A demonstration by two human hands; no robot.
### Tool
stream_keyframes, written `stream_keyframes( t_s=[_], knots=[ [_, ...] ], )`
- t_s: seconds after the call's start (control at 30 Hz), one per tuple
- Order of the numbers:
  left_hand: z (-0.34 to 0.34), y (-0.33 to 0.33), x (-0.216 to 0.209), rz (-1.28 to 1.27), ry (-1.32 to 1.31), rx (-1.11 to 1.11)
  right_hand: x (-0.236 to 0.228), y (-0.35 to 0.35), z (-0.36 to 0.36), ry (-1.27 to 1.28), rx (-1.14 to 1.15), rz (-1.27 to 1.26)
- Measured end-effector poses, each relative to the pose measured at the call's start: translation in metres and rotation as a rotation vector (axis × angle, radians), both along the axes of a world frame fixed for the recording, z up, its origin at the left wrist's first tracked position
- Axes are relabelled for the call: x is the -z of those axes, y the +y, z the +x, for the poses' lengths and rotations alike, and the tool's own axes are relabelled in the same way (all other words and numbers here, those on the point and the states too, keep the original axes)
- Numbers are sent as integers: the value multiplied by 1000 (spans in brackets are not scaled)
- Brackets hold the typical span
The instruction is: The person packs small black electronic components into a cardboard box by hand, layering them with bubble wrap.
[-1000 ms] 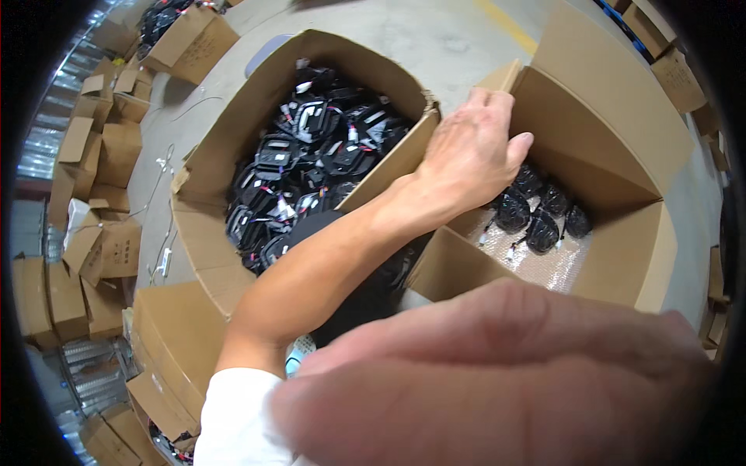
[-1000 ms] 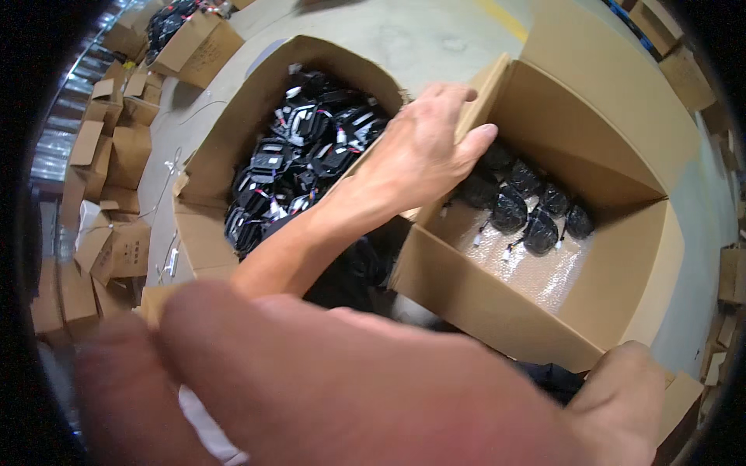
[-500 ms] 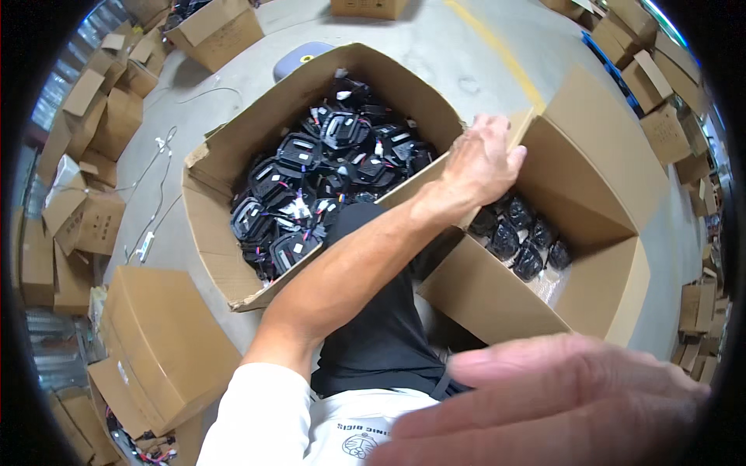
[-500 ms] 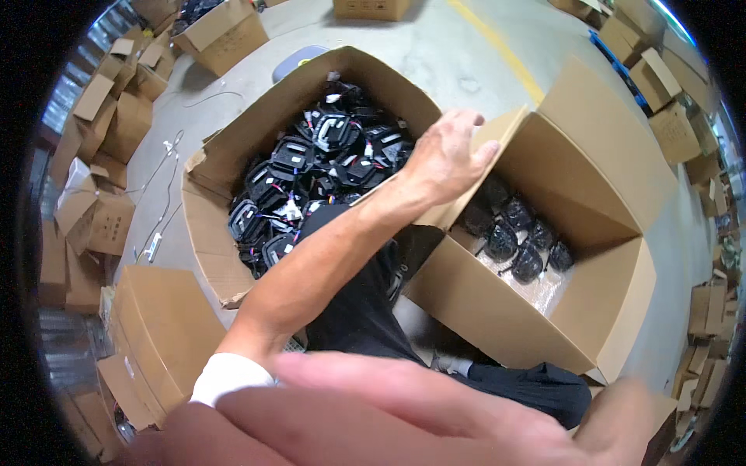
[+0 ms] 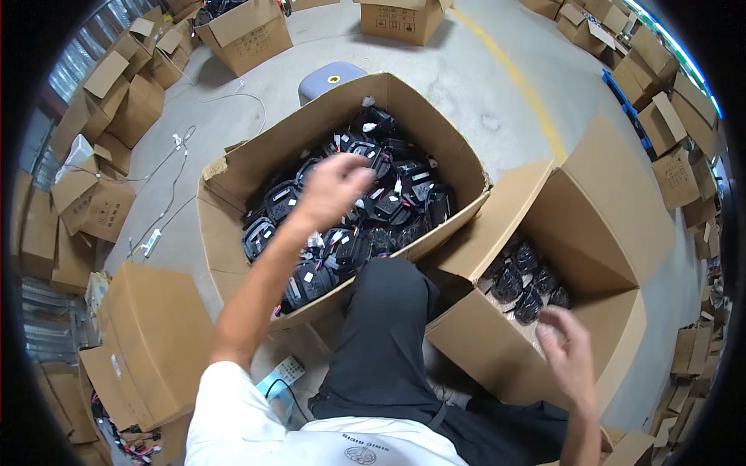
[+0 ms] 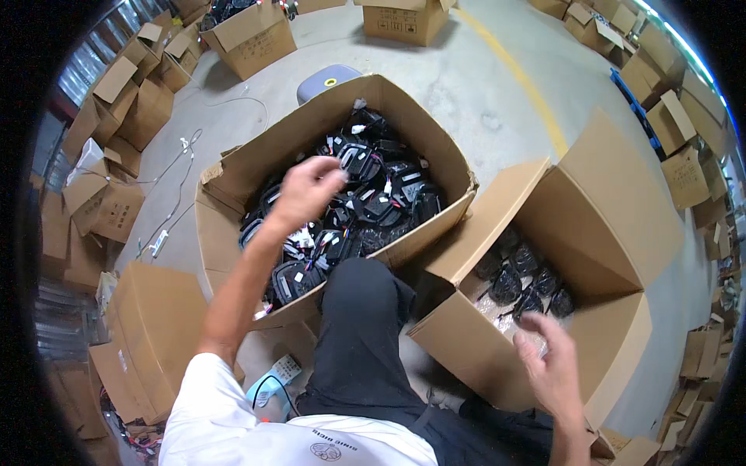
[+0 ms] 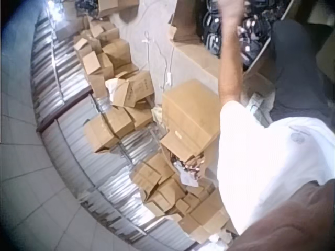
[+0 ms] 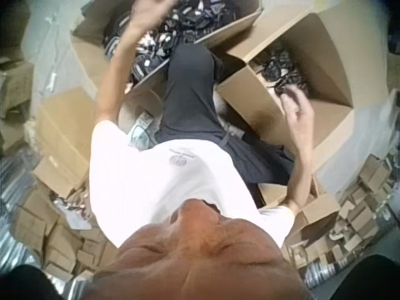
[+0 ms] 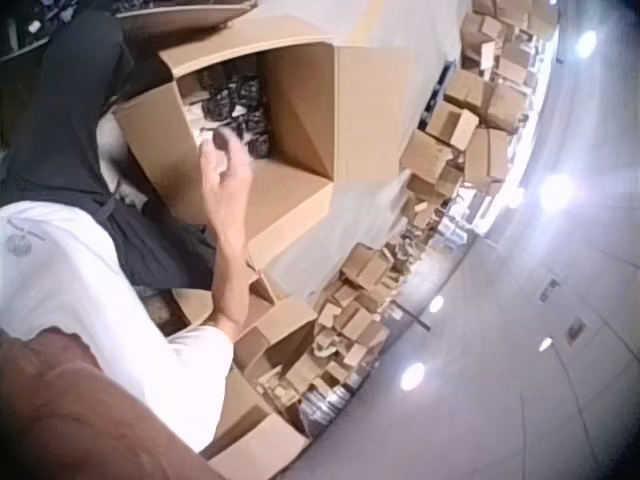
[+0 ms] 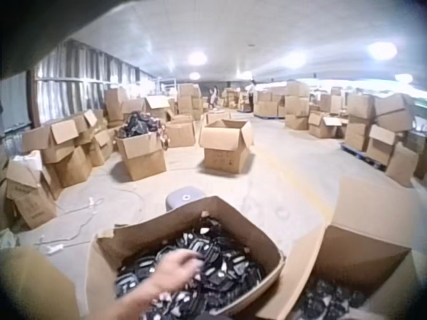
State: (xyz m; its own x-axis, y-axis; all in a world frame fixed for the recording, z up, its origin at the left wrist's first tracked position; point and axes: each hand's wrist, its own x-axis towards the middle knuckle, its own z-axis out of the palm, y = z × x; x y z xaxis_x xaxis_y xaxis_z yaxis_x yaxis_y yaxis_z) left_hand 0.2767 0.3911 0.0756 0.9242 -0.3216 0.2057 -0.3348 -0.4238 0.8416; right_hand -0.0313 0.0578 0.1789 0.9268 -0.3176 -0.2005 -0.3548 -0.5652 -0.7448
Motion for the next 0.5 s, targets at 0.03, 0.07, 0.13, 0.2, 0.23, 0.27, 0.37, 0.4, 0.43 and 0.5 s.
stream_keyframes(
  t_s=[0.03,0.07,0.13,0.2,0.23,0.27,0.37,0.4,0.43,0.5],
  knots=[
    [28,34,23,120,24,-152,29,-14,-16,40,43,28],
    [53,66,44,185,2,-339,57,-26,-30,33,34,-19],
    [84,103,80,305,22,-476,99,-31,-49,92,-46,-227],
    [106,119,109,416,35,-485,116,-19,-44,202,-61,-308],
    [113,126,124,464,-11,-486,123,-14,-40,73,-93,-462],
    [119,131,135,467,-10,-488,127,-11,-36,-60,-125,-614],
    [123,106,155,516,56,-419,127,-16,-39,45,-96,-492],
    [120,97,156,656,171,-351,127,-18,-41,59,-84,-504],
    [118,88,153,797,276,-287,129,-19,-40,13,-119,-529],
    [115,72,156,762,277,-332,130,-22,-40,-32,-146,-565]
  ],
)
